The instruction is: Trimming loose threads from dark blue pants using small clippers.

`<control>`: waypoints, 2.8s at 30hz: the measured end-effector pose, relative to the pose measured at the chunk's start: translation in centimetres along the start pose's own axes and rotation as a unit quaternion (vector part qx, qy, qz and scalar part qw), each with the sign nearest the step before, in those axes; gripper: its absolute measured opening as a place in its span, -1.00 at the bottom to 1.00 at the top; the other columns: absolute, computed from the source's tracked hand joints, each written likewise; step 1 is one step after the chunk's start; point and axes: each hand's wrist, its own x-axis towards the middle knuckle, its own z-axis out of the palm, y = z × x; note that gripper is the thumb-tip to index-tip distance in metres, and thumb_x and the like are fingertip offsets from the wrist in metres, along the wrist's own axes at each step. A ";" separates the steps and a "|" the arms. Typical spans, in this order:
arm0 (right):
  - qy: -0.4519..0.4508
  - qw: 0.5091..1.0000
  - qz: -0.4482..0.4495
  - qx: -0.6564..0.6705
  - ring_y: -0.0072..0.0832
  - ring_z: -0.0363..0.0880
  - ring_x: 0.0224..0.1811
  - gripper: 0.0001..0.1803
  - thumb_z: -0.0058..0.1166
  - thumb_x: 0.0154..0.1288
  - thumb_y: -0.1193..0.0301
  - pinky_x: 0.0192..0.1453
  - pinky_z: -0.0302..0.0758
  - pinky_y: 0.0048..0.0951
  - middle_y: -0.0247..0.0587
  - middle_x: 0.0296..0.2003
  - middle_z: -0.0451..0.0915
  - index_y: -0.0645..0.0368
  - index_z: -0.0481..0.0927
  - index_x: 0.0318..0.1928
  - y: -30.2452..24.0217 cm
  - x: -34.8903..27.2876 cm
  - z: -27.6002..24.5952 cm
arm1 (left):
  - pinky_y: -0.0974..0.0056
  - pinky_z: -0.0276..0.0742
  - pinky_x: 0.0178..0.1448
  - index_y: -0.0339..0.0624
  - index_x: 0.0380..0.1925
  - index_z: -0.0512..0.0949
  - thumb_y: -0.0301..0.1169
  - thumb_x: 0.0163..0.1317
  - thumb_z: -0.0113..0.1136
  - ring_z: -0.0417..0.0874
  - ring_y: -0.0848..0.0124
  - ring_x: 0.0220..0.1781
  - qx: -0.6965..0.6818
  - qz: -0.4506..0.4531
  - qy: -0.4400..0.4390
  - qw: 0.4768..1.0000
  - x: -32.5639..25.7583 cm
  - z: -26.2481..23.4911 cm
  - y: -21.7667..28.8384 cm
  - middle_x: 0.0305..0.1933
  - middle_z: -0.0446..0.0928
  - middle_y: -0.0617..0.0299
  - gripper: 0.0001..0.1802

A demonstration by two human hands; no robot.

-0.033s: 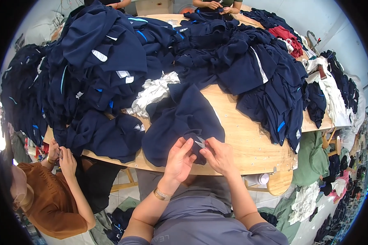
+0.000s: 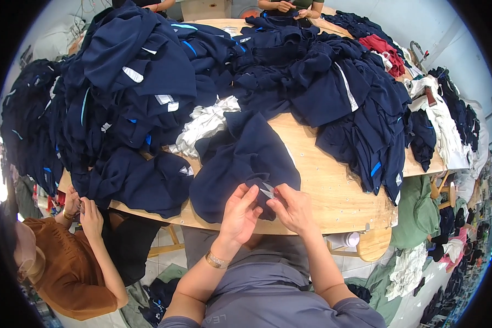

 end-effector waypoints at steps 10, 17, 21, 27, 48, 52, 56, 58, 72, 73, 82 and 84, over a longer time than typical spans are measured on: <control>0.011 1.000 -0.014 0.002 -0.23 0.47 -0.62 -0.66 0.13 0.15 0.12 -0.55 0.34 -0.36 -0.18 -0.63 0.47 0.16 0.45 -0.43 -0.3 0.3 -0.4 | 0.48 0.46 -0.19 -0.05 -0.22 0.44 -0.40 0.27 0.09 0.54 0.60 -0.21 0.057 0.046 -0.003 0.997 0.1 0.1 -0.6 -0.24 0.55 0.35 -0.89; 0.023 1.000 0.001 0.000 -0.23 0.47 -0.63 -0.68 0.15 0.15 0.17 -0.55 0.34 -0.35 -0.17 -0.64 0.48 0.16 0.45 -0.42 -0.3 0.1 0.0 | 0.54 0.40 -0.28 -0.11 -0.20 0.43 -0.43 0.23 0.15 0.55 0.62 -0.26 0.042 0.066 -0.002 0.997 0.1 0.3 -0.5 -0.25 0.57 0.33 -0.84; 0.021 0.999 0.018 0.031 -0.21 0.48 -0.62 -0.68 0.13 0.17 0.16 -0.54 0.35 -0.34 -0.16 -0.63 0.48 0.17 0.45 -0.39 -0.3 -0.2 0.1 | 0.51 0.49 -0.28 -0.07 -0.22 0.43 -0.43 0.25 0.12 0.56 0.60 -0.26 0.043 0.068 -0.007 0.997 -0.1 0.2 -0.8 -0.27 0.56 0.34 -0.88; -0.006 0.999 0.029 0.039 -0.19 0.50 -0.60 -0.67 0.08 0.20 0.12 -0.54 0.35 -0.31 -0.13 -0.63 0.48 0.14 0.45 -0.38 -0.2 -0.4 -0.1 | 0.52 0.54 -0.33 -0.09 -0.21 0.42 -0.45 0.26 0.09 0.58 0.60 -0.32 0.055 0.062 -0.005 0.997 -0.3 0.1 -0.4 -0.28 0.56 0.32 -0.87; 0.065 0.996 -0.035 -0.055 -0.28 0.45 -0.64 -0.67 0.16 0.11 0.12 -0.54 0.30 -0.37 -0.26 -0.61 0.48 0.14 0.49 -0.42 0.7 -0.6 0.8 | 0.53 0.52 -0.29 -0.02 -0.24 0.46 -0.41 0.26 0.10 0.57 0.63 -0.27 -0.049 0.009 0.003 0.999 -0.3 0.1 0.2 -0.26 0.57 0.39 -0.91; 0.066 0.995 -0.042 -0.055 -0.29 0.44 -0.64 -0.67 0.17 0.09 0.12 -0.54 0.29 -0.37 -0.26 -0.60 0.48 0.14 0.49 -0.42 0.7 -0.5 0.8 | 0.54 0.52 -0.29 0.00 -0.27 0.48 -0.41 0.25 0.11 0.57 0.64 -0.28 -0.058 -0.006 -0.008 0.998 -0.2 0.0 0.3 -0.27 0.57 0.41 -0.93; 0.066 0.995 -0.052 -0.060 -0.30 0.42 -0.65 -0.67 0.19 0.08 0.13 -0.53 0.28 -0.39 -0.28 -0.61 0.47 0.14 0.49 -0.43 0.6 -0.4 0.7 | 0.54 0.52 -0.30 -0.02 -0.25 0.47 -0.41 0.25 0.11 0.57 0.65 -0.29 -0.047 0.001 -0.012 0.999 -0.2 0.0 0.1 -0.26 0.57 0.40 -0.91; 0.066 0.995 -0.053 -0.057 -0.30 0.42 -0.65 -0.67 0.20 0.07 0.14 -0.53 0.28 -0.40 -0.28 -0.62 0.46 0.14 0.49 -0.43 0.5 -0.3 0.7 | 0.54 0.51 -0.30 -0.03 -0.24 0.46 -0.41 0.25 0.11 0.57 0.64 -0.29 -0.039 0.004 -0.017 0.999 -0.3 0.2 0.1 -0.26 0.57 0.38 -0.91; 0.091 0.973 0.102 0.183 -0.47 0.37 -0.60 -0.76 0.02 0.29 0.27 -0.46 0.30 -0.52 -0.25 -0.60 0.39 0.21 0.43 -0.32 1.3 -0.8 1.0 | 0.49 0.47 -0.09 -0.25 -0.11 0.44 -0.47 0.27 0.07 0.55 0.59 -0.20 0.141 0.143 -0.015 0.980 -0.1 0.1 -0.2 -0.20 0.56 0.29 -0.80; 0.095 0.950 0.139 0.263 -0.57 0.33 -0.57 -0.77 0.00 0.31 0.28 -0.46 0.28 -0.55 -0.29 -0.60 0.37 0.21 0.41 -0.30 1.5 -0.7 1.1 | 0.49 0.47 -0.09 -0.25 -0.11 0.44 -0.47 0.27 0.07 0.55 0.59 -0.20 0.142 0.142 -0.015 0.980 -0.1 0.2 0.0 -0.20 0.56 0.29 -0.80; -0.021 0.906 0.135 0.400 -0.87 0.10 -0.59 -0.61 0.10 0.24 0.39 -0.53 0.04 -0.77 -0.64 -0.56 0.27 0.21 0.43 0.06 0.3 2.5 0.9 | 0.46 0.38 0.08 -0.36 -0.03 0.46 -0.50 0.28 -0.04 0.52 0.54 -0.06 0.106 0.057 -0.078 0.990 -0.4 -0.3 1.7 -0.07 0.54 0.20 -0.72; -0.068 0.886 0.157 0.430 -0.88 0.11 -0.59 -0.60 0.10 0.24 0.38 -0.53 0.04 -0.78 -0.64 -0.57 0.27 0.20 0.43 0.07 0.3 2.8 0.9 | 0.46 0.36 0.09 -0.37 -0.01 0.45 -0.54 0.22 -0.02 0.51 0.54 -0.05 0.140 0.066 -0.068 0.986 -0.4 -0.8 2.1 -0.05 0.52 0.21 -0.68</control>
